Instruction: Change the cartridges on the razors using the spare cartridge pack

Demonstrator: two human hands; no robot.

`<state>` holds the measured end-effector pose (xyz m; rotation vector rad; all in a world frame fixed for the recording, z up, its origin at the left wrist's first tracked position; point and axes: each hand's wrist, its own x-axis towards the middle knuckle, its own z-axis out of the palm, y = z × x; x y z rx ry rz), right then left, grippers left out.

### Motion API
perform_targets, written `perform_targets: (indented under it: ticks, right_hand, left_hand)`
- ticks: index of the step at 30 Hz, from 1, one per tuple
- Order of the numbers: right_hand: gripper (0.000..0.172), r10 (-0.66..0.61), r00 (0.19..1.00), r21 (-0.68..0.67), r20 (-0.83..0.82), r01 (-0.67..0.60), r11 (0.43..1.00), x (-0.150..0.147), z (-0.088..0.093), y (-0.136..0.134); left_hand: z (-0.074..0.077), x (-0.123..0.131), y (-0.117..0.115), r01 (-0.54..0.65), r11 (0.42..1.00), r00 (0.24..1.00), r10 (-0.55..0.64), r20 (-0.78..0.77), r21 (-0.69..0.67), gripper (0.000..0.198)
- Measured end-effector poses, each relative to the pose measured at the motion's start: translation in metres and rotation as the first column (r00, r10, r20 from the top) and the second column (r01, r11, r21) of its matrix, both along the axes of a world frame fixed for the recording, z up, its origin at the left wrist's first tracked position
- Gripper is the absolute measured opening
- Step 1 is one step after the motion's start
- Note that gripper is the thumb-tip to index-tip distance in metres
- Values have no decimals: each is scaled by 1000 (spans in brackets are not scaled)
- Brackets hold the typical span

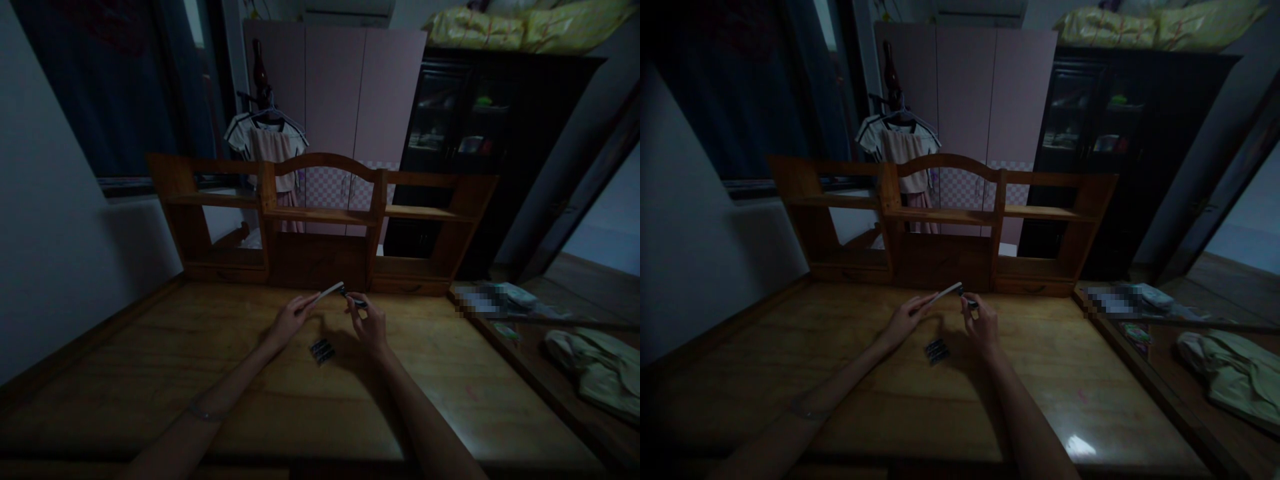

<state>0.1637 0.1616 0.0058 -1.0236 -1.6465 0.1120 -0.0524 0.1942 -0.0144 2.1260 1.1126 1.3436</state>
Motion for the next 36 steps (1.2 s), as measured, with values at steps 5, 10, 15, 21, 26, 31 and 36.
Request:
perform_targets:
  ticks: [5,10,15,21,26,31,36]
  right_hand:
    - [23,4,1000,-2,-4,-4,1000,0,2,-1]
    - [22,-1,1000,7,-1,1,1000,0,2,-2]
    - [23,5,1000,12,-9,-5,1000,0,2,-2]
    - [21,1,1000,18,6,-1,1000,0,0,0]
    - [21,2,1000,13,-12,-1,1000,1,0,-1]
    - [20,12,1000,11,2,-12,1000,1,-1,-1]
    - [20,4,1000,28,-6,-3,1000,1,-2,1]
  left_hand:
    - [0,-2,2,-64,997,998,63,26,35,36]
    - [-1,-3,3,-51,999,999,51,-1,16,37]
    - [-2,-3,3,-60,998,998,60,0,-13,37]
    - [0,0,0,-39,999,999,39,-9,22,36]
    - [0,0,-1,-73,996,997,73,-10,44,37]
    - [0,0,-1,-61,997,998,62,-27,45,36]
    - [1,0,-1,-51,998,999,52,-13,34,37]
